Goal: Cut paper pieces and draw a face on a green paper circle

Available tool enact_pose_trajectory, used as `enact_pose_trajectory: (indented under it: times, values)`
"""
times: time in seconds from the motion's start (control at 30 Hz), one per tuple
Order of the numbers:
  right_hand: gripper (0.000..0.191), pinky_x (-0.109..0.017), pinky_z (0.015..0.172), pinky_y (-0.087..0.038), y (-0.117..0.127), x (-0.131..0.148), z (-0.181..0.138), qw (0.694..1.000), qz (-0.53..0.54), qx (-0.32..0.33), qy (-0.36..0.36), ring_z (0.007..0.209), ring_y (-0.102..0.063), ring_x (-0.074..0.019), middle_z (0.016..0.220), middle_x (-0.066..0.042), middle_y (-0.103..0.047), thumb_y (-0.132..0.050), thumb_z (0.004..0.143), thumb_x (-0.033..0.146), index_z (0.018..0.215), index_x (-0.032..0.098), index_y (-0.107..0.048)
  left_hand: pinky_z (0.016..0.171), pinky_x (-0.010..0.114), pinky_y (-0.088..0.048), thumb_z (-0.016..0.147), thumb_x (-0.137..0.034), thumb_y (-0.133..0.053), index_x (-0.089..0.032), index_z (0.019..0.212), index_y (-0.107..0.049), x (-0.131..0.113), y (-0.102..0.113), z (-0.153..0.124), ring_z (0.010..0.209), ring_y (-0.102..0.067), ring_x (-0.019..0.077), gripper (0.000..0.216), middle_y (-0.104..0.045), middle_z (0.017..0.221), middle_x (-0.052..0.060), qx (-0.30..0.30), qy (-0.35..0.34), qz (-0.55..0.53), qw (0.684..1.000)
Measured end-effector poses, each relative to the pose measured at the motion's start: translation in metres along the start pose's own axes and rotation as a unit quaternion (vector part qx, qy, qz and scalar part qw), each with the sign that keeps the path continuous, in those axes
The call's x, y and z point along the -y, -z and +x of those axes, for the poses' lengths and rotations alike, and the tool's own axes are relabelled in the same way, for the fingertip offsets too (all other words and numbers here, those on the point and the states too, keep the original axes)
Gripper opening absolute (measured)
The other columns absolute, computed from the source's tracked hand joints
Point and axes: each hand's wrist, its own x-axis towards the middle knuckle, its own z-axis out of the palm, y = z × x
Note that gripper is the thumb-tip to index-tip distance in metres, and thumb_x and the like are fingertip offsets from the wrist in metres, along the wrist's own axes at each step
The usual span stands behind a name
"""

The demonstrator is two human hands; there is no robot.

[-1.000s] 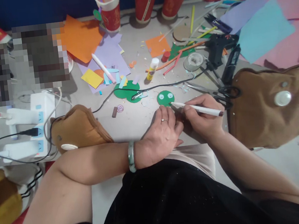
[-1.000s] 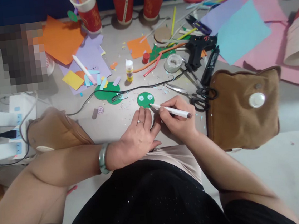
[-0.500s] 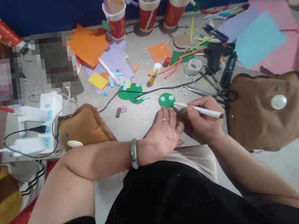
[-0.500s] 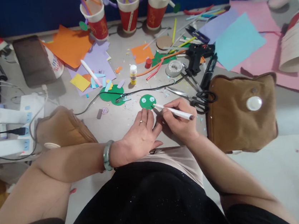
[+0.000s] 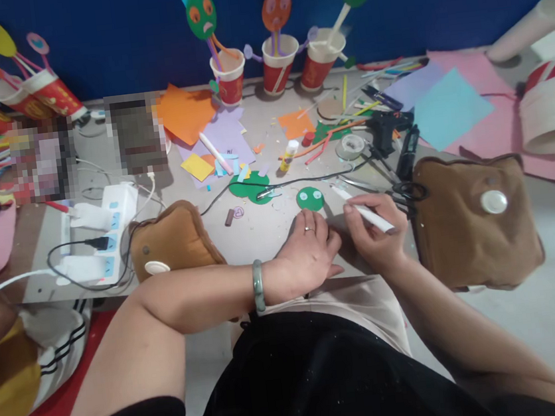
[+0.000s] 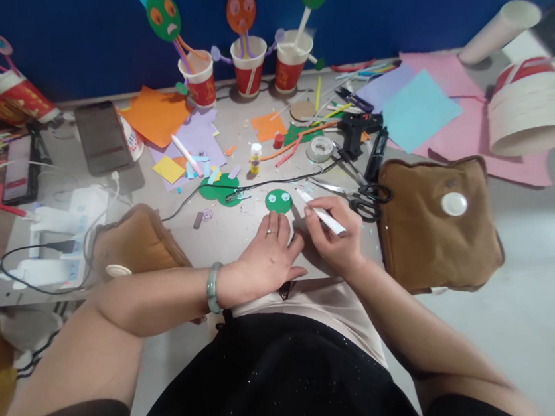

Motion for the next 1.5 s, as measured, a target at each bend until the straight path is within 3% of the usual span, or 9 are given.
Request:
enact_pose_trajectory:
  times: [0.23,0.33,0.5,0.77,0.87,1.03,1.17,1.33,1.5]
  values:
    - [0.022,-0.041,0.086,-0.06,-0.008,0.027,0.026,0.972,0.034,0.213,0.089,0.091,-0.077,-0.0259,0.101,-0.007,-0.083,-0.076,0.096,0.039,0.115,0.027,-0.075,0.122,0.051,-0.048,0.111,-0.055,-0.055,-0.01,0.152,-0.064,0.007,0.006,0.007,0.147,-0.058,0.0375,0.063,-0.065,0.156,0.022,0.023,-0.017,-0.068,0.997]
    - [0.039,-0.045,0.096,-0.057,-0.027,0.044,0.05,0.94,0.039,0.317,0.116,0.099,-0.076,-0.0284,0.102,-0.009,-0.082,-0.077,0.098,0.051,0.124,0.023,-0.074,0.121,0.049,-0.05,0.109,-0.054,-0.059,-0.015,0.138,-0.075,0.009,0.01,0.007,0.145,-0.059,0.0357,0.051,-0.072,0.146,0.018,0.04,-0.011,-0.098,0.994]
    - [0.057,-0.044,0.103,-0.051,-0.078,0.076,0.087,0.876,0.002,0.463,0.138,0.116,-0.072,-0.0317,0.126,-0.013,-0.08,-0.084,0.093,0.057,0.135,0.021,-0.071,0.125,0.052,-0.048,0.105,-0.061,-0.064,-0.02,0.151,-0.066,0.01,0.018,0.008,0.15,-0.057,0.0373,0.061,-0.068,0.153,0.016,0.015,-0.001,-0.087,0.996]
    - [0.066,-0.045,0.106,-0.048,-0.13,0.103,0.113,0.841,-0.089,0.505,0.171,0.13,-0.067,-0.0354,0.138,-0.019,-0.076,-0.084,0.096,0.044,0.151,0.015,-0.061,0.127,0.062,-0.041,0.111,-0.059,-0.05,-0.01,0.16,-0.056,0.01,0.022,0.002,0.153,-0.054,0.0428,0.07,-0.063,0.159,0.025,0.064,-0.03,-0.037,0.997]
    - [0.058,-0.045,0.104,-0.049,-0.117,0.101,0.104,0.854,-0.084,0.468,0.213,0.12,-0.071,-0.0328,0.131,-0.018,-0.079,-0.079,0.099,0.037,0.15,0.014,-0.062,0.127,0.059,-0.041,0.11,-0.06,-0.052,-0.012,0.152,-0.065,0.012,0.028,0.001,0.151,-0.055,0.0412,0.065,-0.065,0.157,0.023,0.075,-0.029,-0.046,0.996]
    - [0.022,-0.039,0.096,-0.05,-0.061,0.073,0.085,0.903,-0.034,0.329,0.274,0.093,-0.072,-0.0239,0.1,-0.008,-0.082,-0.058,0.108,0.034,0.112,0.02,-0.076,0.123,0.053,-0.045,0.113,-0.054,-0.047,-0.016,0.137,-0.074,0.012,0.027,0.001,0.142,-0.062,0.0358,0.053,-0.074,0.141,0.02,0.09,-0.042,-0.051,0.994]
    - [0.025,-0.043,0.098,-0.049,-0.003,0.023,0.09,0.947,-0.179,0.224,0.141,0.087,-0.07,-0.026,0.087,-0.008,-0.078,-0.055,0.106,0.033,0.106,0.021,-0.077,0.12,0.057,-0.046,0.108,-0.062,-0.055,-0.004,0.157,-0.056,0.006,0.013,0.002,0.144,-0.062,0.0418,0.076,-0.066,0.149,0.034,0.055,-0.006,-0.023,0.998]
    - [0.033,-0.05,0.098,-0.043,0.055,-0.035,0.115,0.856,-0.434,0.254,-0.118,0.105,-0.067,-0.0377,0.107,-0.025,-0.079,-0.059,0.098,0.034,0.115,0.011,-0.077,0.123,0.062,-0.042,0.106,-0.064,-0.058,-0.006,0.162,-0.053,0.002,0.003,0.003,0.154,-0.053,0.0509,0.082,-0.054,0.161,0.038,0.058,0.006,-0.015,0.998]
    - [0.042,-0.053,0.102,-0.043,0.065,-0.057,0.128,0.776,-0.468,0.343,-0.249,0.113,-0.067,-0.041,0.119,-0.031,-0.075,-0.057,0.1,0.036,0.126,0.007,-0.072,0.122,0.063,-0.043,0.105,-0.064,-0.059,-0.005,0.162,-0.053,0.001,0.0,0.003,0.153,-0.053,0.0525,0.082,-0.055,0.16,0.039,0.046,0.011,-0.02,0.999]
